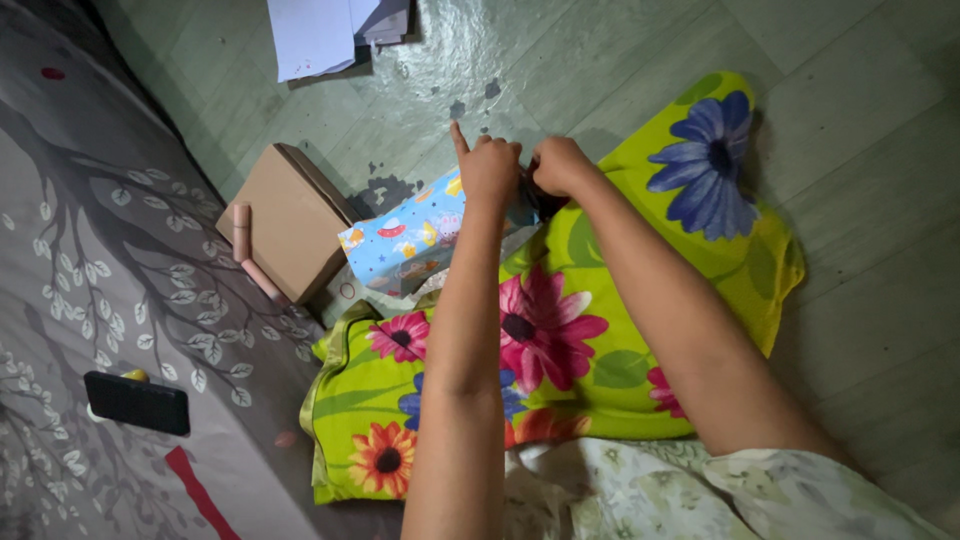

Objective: The person wraps a rectangular box with patterned wrapping paper, using scissors to trim excess paper and tape to secure the folds. They fold the paper edges neatly and apply tape to seal the package.

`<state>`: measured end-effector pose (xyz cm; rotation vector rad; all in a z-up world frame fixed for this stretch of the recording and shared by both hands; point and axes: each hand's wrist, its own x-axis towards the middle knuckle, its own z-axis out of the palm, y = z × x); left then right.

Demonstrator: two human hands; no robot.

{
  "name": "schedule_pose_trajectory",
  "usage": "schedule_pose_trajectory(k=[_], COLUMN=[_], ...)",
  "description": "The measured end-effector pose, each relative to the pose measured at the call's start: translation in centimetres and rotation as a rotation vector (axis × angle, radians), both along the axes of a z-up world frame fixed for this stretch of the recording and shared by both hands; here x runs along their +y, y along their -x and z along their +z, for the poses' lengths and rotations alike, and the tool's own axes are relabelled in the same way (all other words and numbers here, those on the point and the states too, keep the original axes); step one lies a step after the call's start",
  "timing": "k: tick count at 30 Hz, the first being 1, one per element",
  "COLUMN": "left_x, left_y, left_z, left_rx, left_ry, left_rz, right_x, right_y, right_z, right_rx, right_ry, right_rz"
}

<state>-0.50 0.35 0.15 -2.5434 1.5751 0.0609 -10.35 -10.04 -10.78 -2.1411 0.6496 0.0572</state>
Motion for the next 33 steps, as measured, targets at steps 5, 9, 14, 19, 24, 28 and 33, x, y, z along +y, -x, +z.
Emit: schedule_pose_trajectory(k=[5,9,14,19,24,28,33], left_x=[0.1,0.2,0.1,0.2,1.3,3.2,4.7], left_y=[0.2,-0.1,-0.6,-0.1,0.4,0.3,-0.3], left_z=[-0.3,-0.7,-1.0,0.3,3.4,5.0,3.9], left_rx=[-0.015,-0.029,-0.009,0.01,0.331,0.518,0.605], left_ry=[0.034,0.034,-0.03,0.005,0.392,0.496,0.614], left_rz=[-0.005,-0.016,0.0,-0.012,0.088,0.178,0.214], right_x=[0.0,-0.4,-1.1,-1.5,-1.9,-1.7,-0.8], right_y=[0.0,0.4,1.4,1.5,1.8,1.7,1.2], right_z=[-0.1,0.3,2.0,3.8,5.3,6.7,8.4], right_rx=[0.019,0.067,0.062,-0.19,-0.209,-0.319,-0.396], right_ry=[0.017,0.021,-0.129,-0.039,-0.324,-0.53,-0.667], right_rz=[0.011,0.07,-0.054,-0.093,-0.23,-0.231,-0.117])
